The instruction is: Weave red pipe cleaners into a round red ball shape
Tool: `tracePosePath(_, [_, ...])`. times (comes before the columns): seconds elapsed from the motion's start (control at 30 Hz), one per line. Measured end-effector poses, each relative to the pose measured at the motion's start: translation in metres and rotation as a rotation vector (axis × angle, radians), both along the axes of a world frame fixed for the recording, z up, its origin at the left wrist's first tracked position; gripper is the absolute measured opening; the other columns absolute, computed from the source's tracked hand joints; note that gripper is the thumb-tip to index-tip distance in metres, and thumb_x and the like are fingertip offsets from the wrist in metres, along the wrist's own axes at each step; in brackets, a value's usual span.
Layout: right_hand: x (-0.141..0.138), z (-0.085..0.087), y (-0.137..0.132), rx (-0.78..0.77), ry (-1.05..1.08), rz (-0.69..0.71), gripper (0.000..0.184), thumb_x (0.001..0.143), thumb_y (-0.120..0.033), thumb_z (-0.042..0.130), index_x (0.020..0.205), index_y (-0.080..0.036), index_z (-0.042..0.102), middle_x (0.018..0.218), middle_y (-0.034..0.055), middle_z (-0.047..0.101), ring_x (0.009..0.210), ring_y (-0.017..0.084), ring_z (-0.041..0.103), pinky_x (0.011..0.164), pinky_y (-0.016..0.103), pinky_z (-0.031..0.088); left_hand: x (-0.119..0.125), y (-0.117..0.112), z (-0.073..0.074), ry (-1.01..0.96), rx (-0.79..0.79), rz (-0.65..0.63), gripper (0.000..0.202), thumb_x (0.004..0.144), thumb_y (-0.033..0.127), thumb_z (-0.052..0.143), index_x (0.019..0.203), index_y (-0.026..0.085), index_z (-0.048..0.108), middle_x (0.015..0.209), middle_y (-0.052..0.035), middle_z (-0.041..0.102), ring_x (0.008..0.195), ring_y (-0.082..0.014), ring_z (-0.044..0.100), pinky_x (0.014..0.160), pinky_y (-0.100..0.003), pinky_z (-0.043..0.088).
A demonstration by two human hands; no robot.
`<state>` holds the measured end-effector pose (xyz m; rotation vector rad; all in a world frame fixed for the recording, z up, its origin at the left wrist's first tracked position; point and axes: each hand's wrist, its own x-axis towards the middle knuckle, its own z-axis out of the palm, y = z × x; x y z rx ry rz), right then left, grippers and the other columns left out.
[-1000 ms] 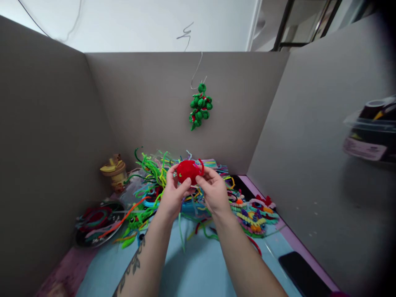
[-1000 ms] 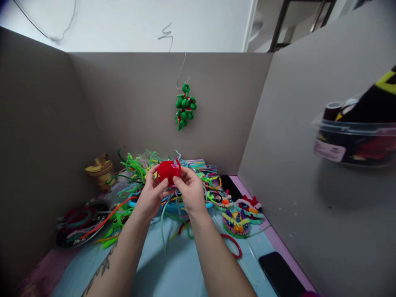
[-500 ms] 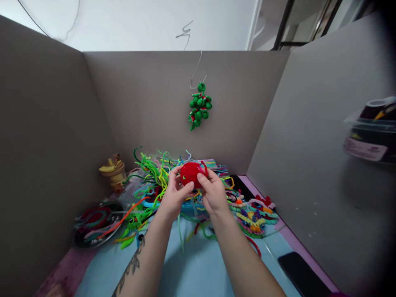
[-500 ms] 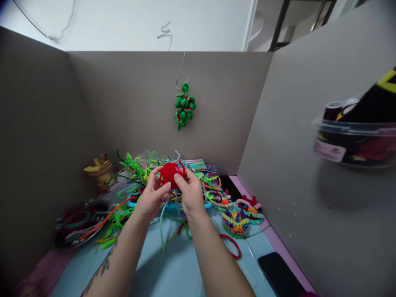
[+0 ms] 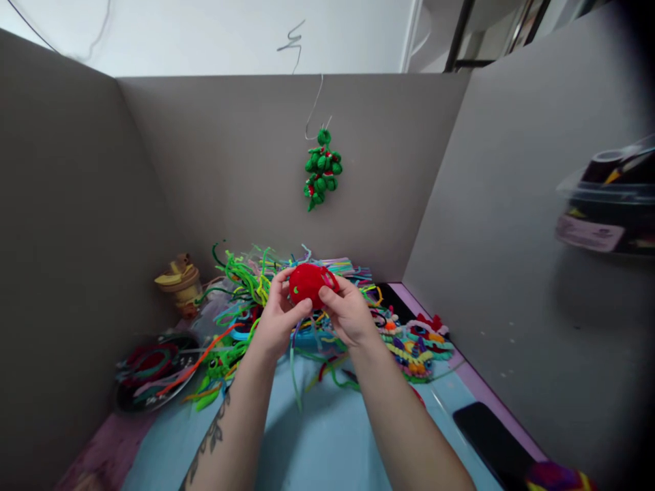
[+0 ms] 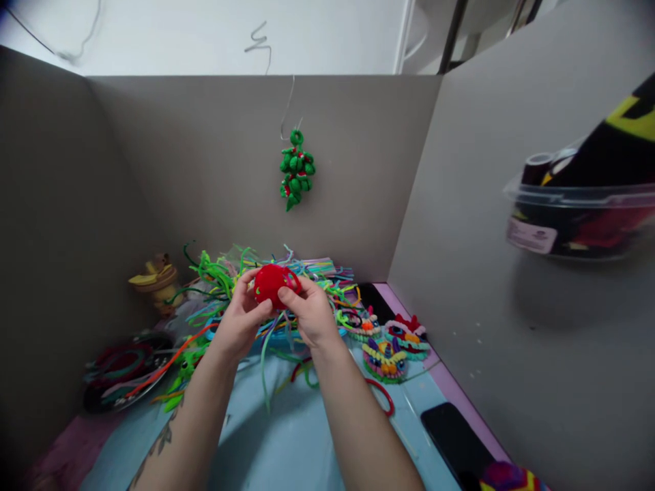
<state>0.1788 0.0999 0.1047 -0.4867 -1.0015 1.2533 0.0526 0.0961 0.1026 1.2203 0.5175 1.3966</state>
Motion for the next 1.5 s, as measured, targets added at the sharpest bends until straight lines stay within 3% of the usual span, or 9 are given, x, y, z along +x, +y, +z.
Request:
tracePosePath(0.13, [-0.004, -0.004, 0.001, 0.033, -0.063, -0.051, 0.024, 0.063, -0.033, 0.077, 0.081, -0.019, 0.069, 0.074, -0.0006, 0.066, 0.068, 0.015, 0.058, 0.073, 0.029, 0.047, 0.004, -0.002, 0.001, -0.062, -0.019, -0.003, 0.063, 0.068, 0.025, 0.076, 0.121, 0.027, 0.043, 0.118, -0.0062, 0.055, 0.103, -0.0205, 0.056, 0.084, -0.03, 0.048])
tracePosePath(0.4, [0.001, 0.005, -0.009, 0.17, -0.598, -0.122, 0.025, 0.067, -0.019, 0.071, 0.091, -0.02, 0.068, 0.082, 0.0, 0.066, 0.075, 0.016, 0.057, 0.069, 0.027, 0.045, 0.005, 0.003, -0.002, -0.217, -0.23, 0.087, 0.038, 0.075, 0.028, 0.069, 0.106, 0.026, 0.048, 0.1, -0.0004, 0.06, 0.084, -0.0125, 0.06, 0.069, -0.023, 0.05])
tracePosePath(0.5, [0.003, 0.006, -0.01, 0.166, -0.579, -0.18, 0.026, 0.071, -0.018, 0.066, 0.097, -0.021, 0.066, 0.086, 0.0006, 0.066, 0.075, 0.015, 0.059, 0.07, 0.028, 0.046, 0.005, 0.003, -0.001, -0.219, -0.256, 0.107, 0.039, 0.076, 0.03, 0.067, 0.109, 0.029, 0.047, 0.103, -0.0001, 0.059, 0.087, -0.0143, 0.06, 0.068, -0.025, 0.052])
tracePosePath(0.63, [0.002, 0.004, -0.01, 0.212, -0.571, -0.359, 0.003, 0.073, -0.019, 0.064, 0.076, -0.02, 0.064, 0.074, -0.0012, 0.059, 0.067, 0.013, 0.055, 0.063, 0.025, 0.044, 0.007, 0.001, 0.0, -0.184, -0.241, 0.12, 0.046, 0.074, 0.029, 0.067, 0.115, 0.031, 0.046, 0.103, 0.0001, 0.058, 0.086, -0.0143, 0.059, 0.067, -0.026, 0.053])
tracePosePath(0.83, [0.007, 0.009, -0.014, 0.295, -0.559, -0.477, 0.005, 0.071, -0.018, 0.068, 0.067, -0.02, 0.064, 0.069, -0.0017, 0.058, 0.066, 0.013, 0.053, 0.061, 0.025, 0.043, 0.012, 0.004, -0.007, 0.011, -0.223, 0.218, 0.049, 0.067, 0.025, 0.072, 0.111, 0.027, 0.051, 0.102, -0.0012, 0.058, 0.081, -0.0132, 0.058, 0.065, -0.022, 0.05])
tracePosePath(0.97, [0.008, 0.009, -0.012, 0.178, -0.41, -0.413, 0.005, 0.07, -0.023, 0.068, 0.072, -0.021, 0.064, 0.071, -0.0011, 0.061, 0.066, 0.013, 0.056, 0.061, 0.025, 0.045, 0.011, 0.004, -0.007, 0.002, -0.207, 0.166, 0.047, 0.068, 0.028, 0.072, 0.111, 0.028, 0.052, 0.104, -0.0013, 0.057, 0.084, -0.0147, 0.058, 0.066, -0.024, 0.051])
tracePosePath(1.13, [0.009, 0.006, -0.005, 0.067, -0.322, -0.247, 0.028, 0.064, -0.026, 0.073, 0.091, -0.021, 0.066, 0.084, 0.0016, 0.066, 0.078, 0.015, 0.06, 0.073, 0.028, 0.049, 0.008, 0.004, -0.002, -0.123, -0.298, 0.142, 0.044, 0.072, 0.034, 0.069, 0.112, 0.029, 0.05, 0.107, -0.0009, 0.058, 0.087, -0.0151, 0.059, 0.062, -0.023, 0.051])
tracePosePath(1.33, [0.007, 0.0, -0.001, -0.096, -0.322, -0.05, 0.029, 0.062, -0.04, 0.075, 0.074, -0.016, 0.064, 0.055, -0.0041, 0.055, 0.046, 0.007, 0.043, 0.045, 0.021, 0.034, 0.009, 0.0, 0.001, -0.127, -0.231, 0.108, 0.045, 0.075, 0.031, 0.068, 0.115, 0.03, 0.05, 0.11, -0.0013, 0.059, 0.092, -0.0157, 0.059, 0.069, -0.025, 0.051])
tracePosePath(1.5, [-0.001, 0.004, -0.007, -0.112, -0.252, -0.016, 0.031, 0.063, -0.043, 0.074, 0.069, -0.016, 0.06, 0.05, -0.0069, 0.046, 0.042, 0.005, 0.034, 0.041, 0.02, 0.025, 0.011, -0.003, 0.001, -0.12, -0.153, 0.167, 0.044, 0.073, 0.03, 0.07, 0.113, 0.028, 0.051, 0.104, -0.0008, 0.061, 0.091, -0.0154, 0.059, 0.078, -0.026, 0.049])
